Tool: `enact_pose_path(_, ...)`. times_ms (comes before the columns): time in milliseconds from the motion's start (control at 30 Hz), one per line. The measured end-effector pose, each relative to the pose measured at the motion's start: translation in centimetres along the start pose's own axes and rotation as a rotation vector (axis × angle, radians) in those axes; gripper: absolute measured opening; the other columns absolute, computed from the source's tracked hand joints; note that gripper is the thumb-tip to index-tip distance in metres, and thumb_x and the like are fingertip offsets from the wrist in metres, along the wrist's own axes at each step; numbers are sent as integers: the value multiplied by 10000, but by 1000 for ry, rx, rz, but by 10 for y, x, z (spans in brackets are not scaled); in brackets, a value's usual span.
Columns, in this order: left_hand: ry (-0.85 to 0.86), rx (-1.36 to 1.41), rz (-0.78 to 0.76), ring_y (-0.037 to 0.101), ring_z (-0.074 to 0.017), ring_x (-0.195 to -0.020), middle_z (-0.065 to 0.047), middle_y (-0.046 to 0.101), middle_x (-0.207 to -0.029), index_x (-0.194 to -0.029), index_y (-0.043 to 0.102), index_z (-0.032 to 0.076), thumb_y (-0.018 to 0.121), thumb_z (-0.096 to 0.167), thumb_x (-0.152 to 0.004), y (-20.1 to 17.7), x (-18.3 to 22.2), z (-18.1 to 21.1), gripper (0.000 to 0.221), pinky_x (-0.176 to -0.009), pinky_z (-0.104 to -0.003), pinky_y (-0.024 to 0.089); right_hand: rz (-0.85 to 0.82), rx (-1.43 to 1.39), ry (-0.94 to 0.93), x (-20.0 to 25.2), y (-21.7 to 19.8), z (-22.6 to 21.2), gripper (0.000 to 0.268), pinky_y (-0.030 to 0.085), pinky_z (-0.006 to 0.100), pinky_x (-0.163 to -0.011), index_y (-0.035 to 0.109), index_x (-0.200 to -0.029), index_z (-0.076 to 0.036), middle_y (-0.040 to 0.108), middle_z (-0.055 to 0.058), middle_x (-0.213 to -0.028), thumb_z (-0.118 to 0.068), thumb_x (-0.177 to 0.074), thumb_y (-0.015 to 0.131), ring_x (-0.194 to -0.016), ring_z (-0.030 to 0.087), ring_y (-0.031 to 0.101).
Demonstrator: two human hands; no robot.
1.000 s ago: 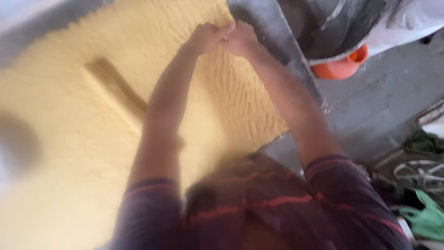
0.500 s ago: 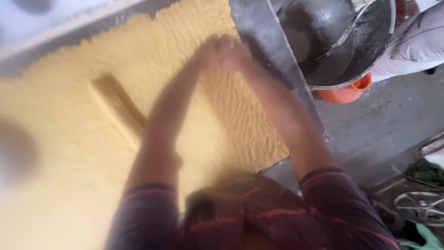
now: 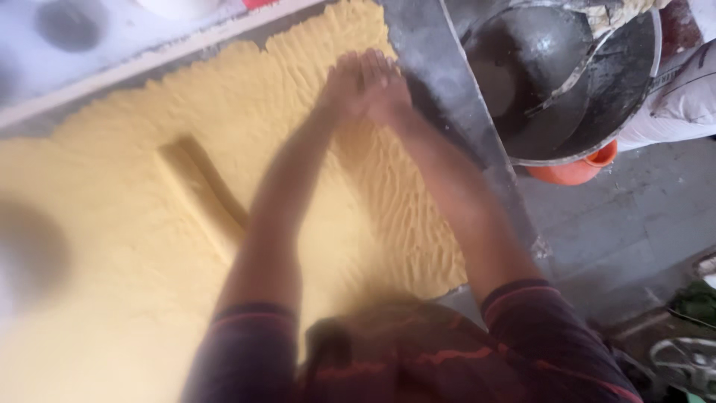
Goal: The person prepares dough by spreading it across a workspace with their hands and rolling portions of it into long cylinders.
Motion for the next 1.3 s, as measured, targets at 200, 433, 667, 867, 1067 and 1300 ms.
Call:
enact_pose_path(200,34,-37,-84,518,-396,-1358,-228,585,-1445,-1444,579,84,331,770,-972,15,-20,-33,868,-1144,-495,355,62,-62,-17,9,-5,-13,620,392,504,-1109,507,-1451,-101,465,187,-1523,-443,-942,605,-1367,381,475)
enact_pose_path(433,-119,-83,-220,640,-313,-1347,-169,722,-1362,-1368,639,101,305,787,-996,-18,-40,-38,849,-1182,-434,455,-114,-121,16,-34,-1,9,681,285,507,-1198,388,-1563,-100,329,171,-1633,-387,-976,578,-1493,356,337)
enact_pose_path(667,8,-99,-374,398,-441,-1437,-273,441,-1557,-1624,324,44,273,587,-1064,-13,-66,-57,782,-1202,-531,317,-85,-39,86,-65,-10,6,628,436,440,-1197,548,-1525,-86,565,169,-1537,-414,-990,545,-1428,334,530)
enact_pose_path(867,-260,129,-358,537,-369,-1402,-238,568,-1480,-1491,501,52,322,633,-1017,-30,-62,-47,770,-1207,-491,393,-177,-164,74,-71,-20,-4,542,469,537,-1015,625,-1297,-80,629,198,-1342,-460,-910,603,-1250,380,577)
enact_pose_path(1067,57,-129,16,605,-353,-1335,-211,653,-1414,-1444,579,75,386,633,-1033,-17,-77,-48,719,-1159,-473,439,555,210,-206,-73,8,17,573,556,429,-922,690,-1257,-19,718,181,-1260,-393,-826,647,-1149,323,692)
enact_pose_path(1300,71,-47,5,588,-380,-1288,-199,652,-1384,-1398,606,72,476,611,-1027,-32,-69,-84,667,-1111,-497,431,443,130,-161,-79,10,-3,498,553,458,-917,751,-1160,-84,769,131,-1135,-414,-790,706,-1075,297,718)
Point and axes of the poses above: each hand's wrist, its own x-axis away from the middle knuckle, its own y-axis out of the palm, z = x × y, the point moved 1 cm from there along -x, towards the middle knuckle
